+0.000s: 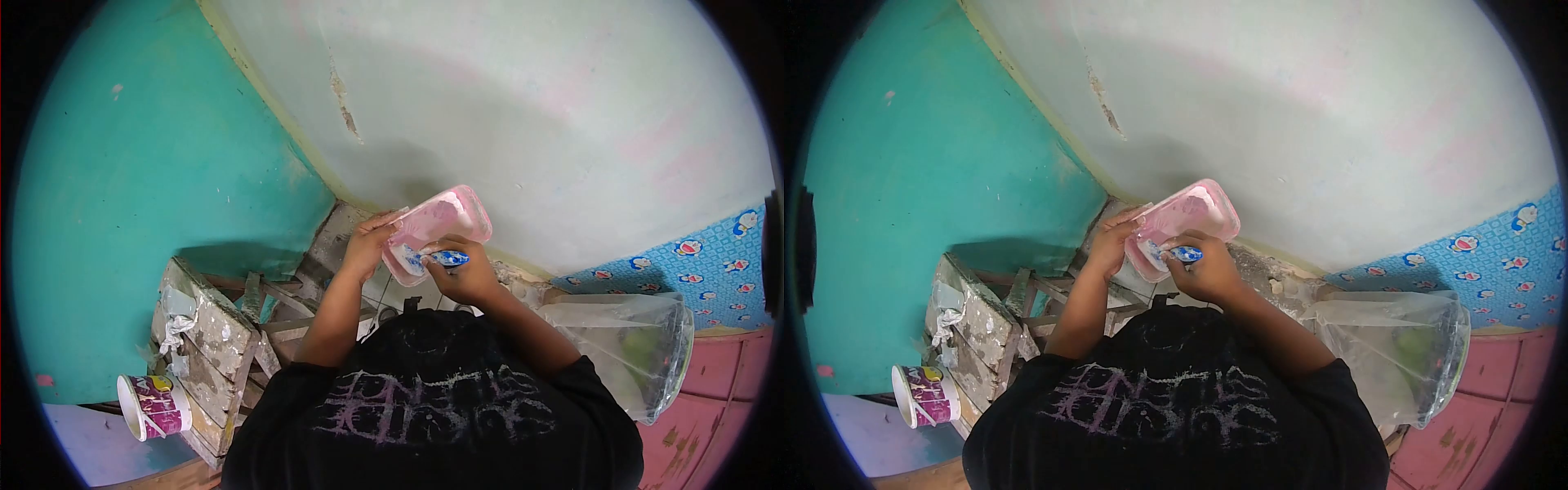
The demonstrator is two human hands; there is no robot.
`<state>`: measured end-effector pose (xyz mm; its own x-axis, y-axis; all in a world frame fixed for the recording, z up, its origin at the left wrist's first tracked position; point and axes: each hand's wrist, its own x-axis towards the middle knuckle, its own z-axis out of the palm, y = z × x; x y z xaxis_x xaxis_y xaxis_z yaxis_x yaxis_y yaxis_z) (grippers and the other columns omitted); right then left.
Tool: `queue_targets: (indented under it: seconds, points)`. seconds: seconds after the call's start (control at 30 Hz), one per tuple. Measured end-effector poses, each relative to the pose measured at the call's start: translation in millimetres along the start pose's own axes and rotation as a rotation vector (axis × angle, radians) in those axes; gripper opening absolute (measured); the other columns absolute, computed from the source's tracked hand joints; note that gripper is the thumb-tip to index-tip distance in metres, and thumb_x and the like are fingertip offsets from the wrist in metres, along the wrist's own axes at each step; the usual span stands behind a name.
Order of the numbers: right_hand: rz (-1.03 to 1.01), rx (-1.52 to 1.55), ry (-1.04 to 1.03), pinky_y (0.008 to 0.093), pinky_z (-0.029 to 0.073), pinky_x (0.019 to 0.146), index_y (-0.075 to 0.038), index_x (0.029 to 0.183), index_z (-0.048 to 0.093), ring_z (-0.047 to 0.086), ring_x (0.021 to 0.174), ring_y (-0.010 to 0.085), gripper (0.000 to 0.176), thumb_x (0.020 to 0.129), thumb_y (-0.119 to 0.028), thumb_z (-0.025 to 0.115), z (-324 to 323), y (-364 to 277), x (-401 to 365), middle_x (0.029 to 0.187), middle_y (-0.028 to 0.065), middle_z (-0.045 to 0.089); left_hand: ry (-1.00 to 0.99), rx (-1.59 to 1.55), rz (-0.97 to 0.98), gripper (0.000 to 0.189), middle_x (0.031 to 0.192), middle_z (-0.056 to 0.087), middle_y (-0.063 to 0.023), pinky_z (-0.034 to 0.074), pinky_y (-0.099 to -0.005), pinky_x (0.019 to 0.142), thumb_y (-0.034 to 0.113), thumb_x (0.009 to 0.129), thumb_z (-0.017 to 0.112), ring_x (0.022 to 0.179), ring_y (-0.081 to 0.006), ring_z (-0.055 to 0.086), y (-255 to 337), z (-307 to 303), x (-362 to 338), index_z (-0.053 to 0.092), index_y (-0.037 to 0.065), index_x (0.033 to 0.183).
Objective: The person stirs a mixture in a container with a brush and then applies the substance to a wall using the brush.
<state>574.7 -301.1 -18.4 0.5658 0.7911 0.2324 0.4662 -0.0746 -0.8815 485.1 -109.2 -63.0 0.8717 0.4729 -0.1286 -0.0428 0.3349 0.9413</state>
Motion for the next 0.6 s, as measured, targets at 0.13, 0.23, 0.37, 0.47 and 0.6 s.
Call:
queue_targets:
  seconds: [0.13,0.23,0.37,0.47,0.6]
  points:
    - [-0.055,-0.003,0.038,0.0311,0.05,0.071,0.002,0.088,0.067,0.065,0.076,0.0256,0.012,0.077,-0.002,0.068,-10,0,7,0.084,0.0144,0.066,0.014,-0.04,-0.049,0.028,0.11,0.065,-0.0062,0.044,-0.0274,0.092,0.003,0.087,0.06,0.102,-0.0166,0.059,5,2,-3,0.067,-0.002,0.114]
    - [-0.137,-0.002,0.102,0.032,0.051,0.072,0.003,0.087,0.066,0.066,0.078,0.0263,0.011,0.076,0.001,0.067,-29,-2,13,0.085,0.0159,0.067,0.019,-0.041,-0.052,0.028,0.11,0.065,-0.0065,0.044,-0.0271,0.093,0.002,0.086,0.06,0.103,-0.0165,0.059,7,0,-3,0.067,-0.003,0.113]
    - [-0.183,-0.025,0.057,0.0326,0.051,0.072,0.002,0.089,0.067,0.066,0.078,0.0275,0.013,0.076,0.001,0.066,-49,-1,19,0.086,0.0166,0.067,0.007,-0.074,-0.069,0.028,0.112,0.064,-0.0075,0.044,-0.0272,0.092,0.001,0.086,0.059,0.103,-0.0165,0.059,4,-4,0,0.066,-0.003,0.113]
    - [-0.12,-0.104,-0.112,0.0331,0.051,0.073,0.0,0.092,0.068,0.066,0.079,0.029,0.016,0.076,-0.002,0.068,-53,-6,18,0.088,0.015,0.067,-0.007,-0.042,-0.064,0.028,0.113,0.064,-0.0078,0.044,-0.0272,0.092,0.001,0.086,0.059,0.103,-0.0167,0.059,10,0,0,0.066,-0.004,0.113]
    - [-0.128,-0.137,-0.278,0.0357,0.052,0.071,-0.006,0.094,0.071,0.065,0.079,0.031,0.018,0.076,-0.008,0.068,-45,-8,14,0.09,0.0115,0.068,-0.041,0.026,-0.06,0.029,0.113,0.064,-0.0086,0.044,-0.0273,0.093,0.001,0.086,0.06,0.103,-0.0171,0.059,6,5,2,0.066,-0.004,0.114]
